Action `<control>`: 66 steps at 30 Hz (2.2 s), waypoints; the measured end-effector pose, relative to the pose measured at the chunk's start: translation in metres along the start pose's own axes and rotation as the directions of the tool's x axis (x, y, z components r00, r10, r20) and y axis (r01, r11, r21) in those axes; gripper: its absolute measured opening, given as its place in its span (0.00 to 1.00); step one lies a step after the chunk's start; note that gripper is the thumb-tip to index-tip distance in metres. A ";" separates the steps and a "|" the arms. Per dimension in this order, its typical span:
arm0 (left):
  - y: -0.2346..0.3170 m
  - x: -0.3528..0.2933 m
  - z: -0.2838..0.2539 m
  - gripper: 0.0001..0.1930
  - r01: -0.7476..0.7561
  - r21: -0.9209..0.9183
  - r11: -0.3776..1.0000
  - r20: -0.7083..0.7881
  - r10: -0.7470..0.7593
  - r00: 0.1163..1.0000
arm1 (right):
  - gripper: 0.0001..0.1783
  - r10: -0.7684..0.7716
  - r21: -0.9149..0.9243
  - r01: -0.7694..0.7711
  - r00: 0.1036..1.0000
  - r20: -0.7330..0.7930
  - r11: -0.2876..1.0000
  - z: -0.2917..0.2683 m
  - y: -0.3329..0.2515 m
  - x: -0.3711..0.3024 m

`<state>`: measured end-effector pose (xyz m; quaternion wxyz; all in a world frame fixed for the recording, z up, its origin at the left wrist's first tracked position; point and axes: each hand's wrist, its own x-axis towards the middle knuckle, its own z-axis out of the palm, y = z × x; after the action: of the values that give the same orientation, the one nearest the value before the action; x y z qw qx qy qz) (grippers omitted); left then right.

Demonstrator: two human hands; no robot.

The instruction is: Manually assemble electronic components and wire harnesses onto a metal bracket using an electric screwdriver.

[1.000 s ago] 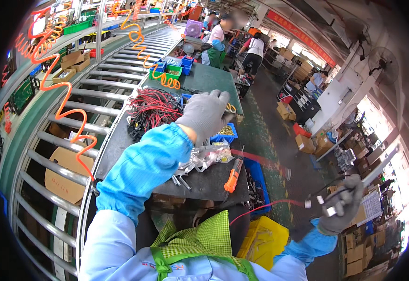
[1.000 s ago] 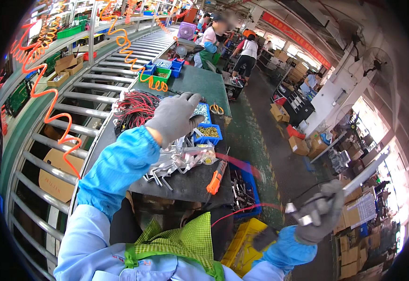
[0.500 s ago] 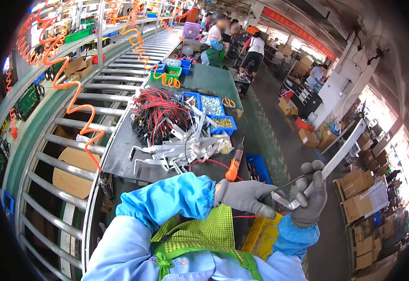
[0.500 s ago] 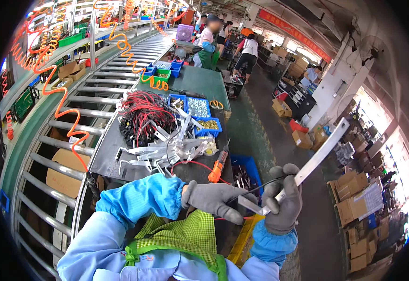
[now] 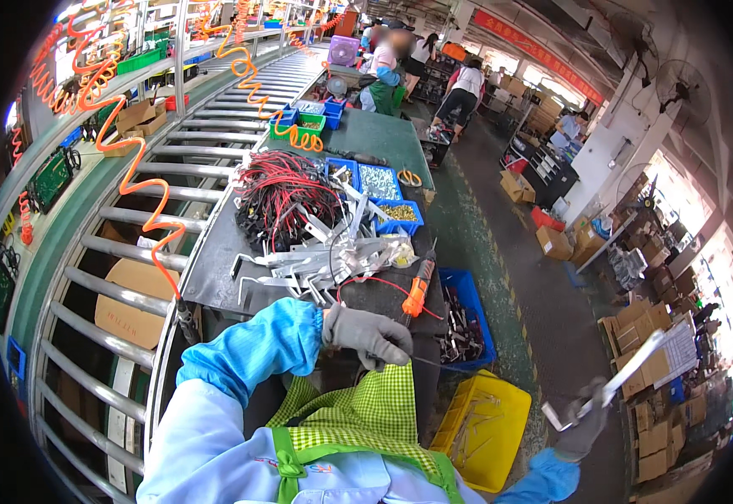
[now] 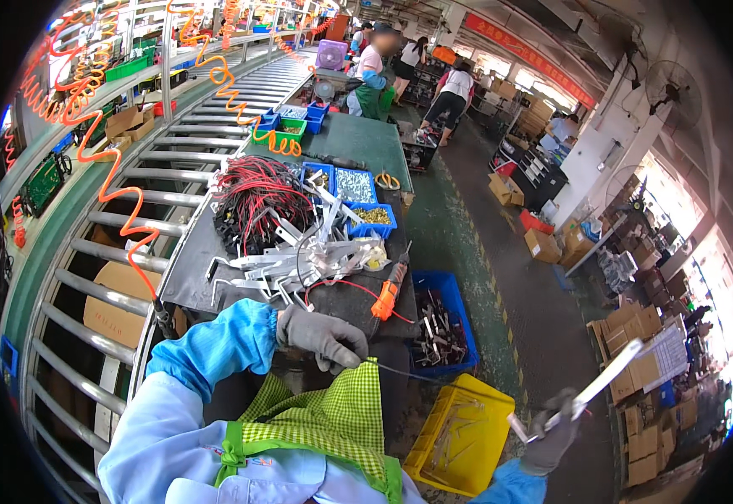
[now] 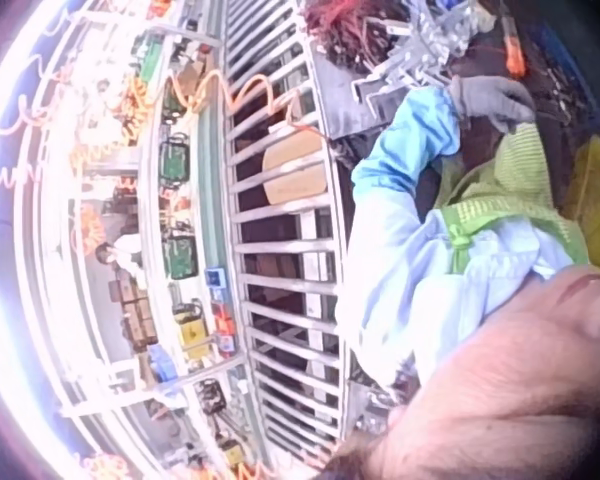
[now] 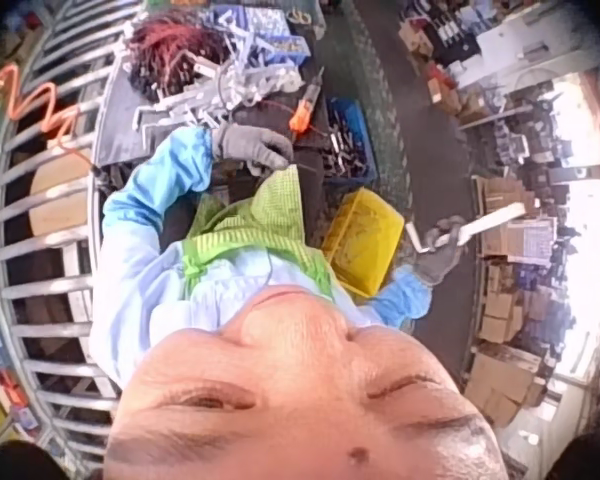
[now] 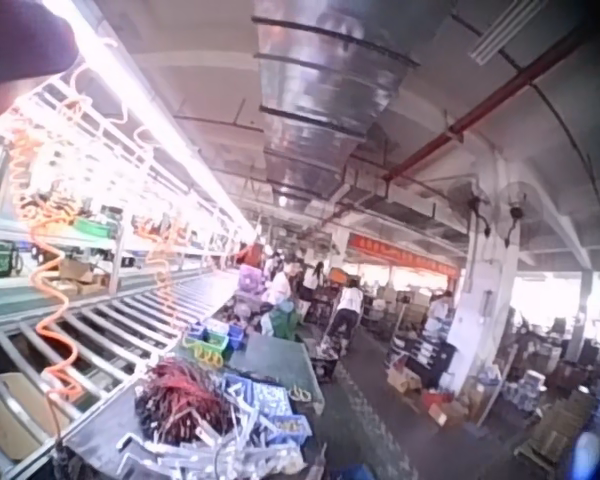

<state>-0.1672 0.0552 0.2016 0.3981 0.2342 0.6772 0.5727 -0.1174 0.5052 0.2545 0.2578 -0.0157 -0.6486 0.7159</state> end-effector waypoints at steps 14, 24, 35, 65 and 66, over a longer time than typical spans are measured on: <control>-0.074 0.038 -0.053 0.18 -0.023 0.724 0.689 -0.594 0.640 0.487 | 0.24 0.950 -0.655 -0.689 0.202 0.239 0.311 -0.063 0.184 -0.052; -0.071 0.001 -0.079 0.12 -0.359 -0.045 0.932 -0.638 0.250 0.728 | 0.19 0.559 0.194 -0.530 0.816 -0.148 0.825 -0.090 0.085 -0.009; -0.034 0.121 -0.061 0.13 -0.673 -0.727 0.135 -0.647 0.192 0.737 | 0.22 0.385 -0.218 -0.317 0.758 0.527 0.923 0.192 0.137 -0.073; 0.017 0.114 -0.057 0.17 -0.677 -0.736 0.029 -0.561 0.535 0.632 | 0.15 0.336 -0.229 -0.249 0.767 0.547 0.941 0.221 0.139 -0.067; 0.015 0.116 -0.058 0.17 -0.671 -0.741 0.030 -0.557 0.531 0.639 | 0.15 0.290 -0.237 -0.182 0.762 0.579 0.954 0.222 0.138 -0.066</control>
<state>-0.2828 0.1140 0.1858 0.1313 0.1951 0.0930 0.9675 -0.1873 0.2713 0.1394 -0.0587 0.1115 -0.7470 0.6528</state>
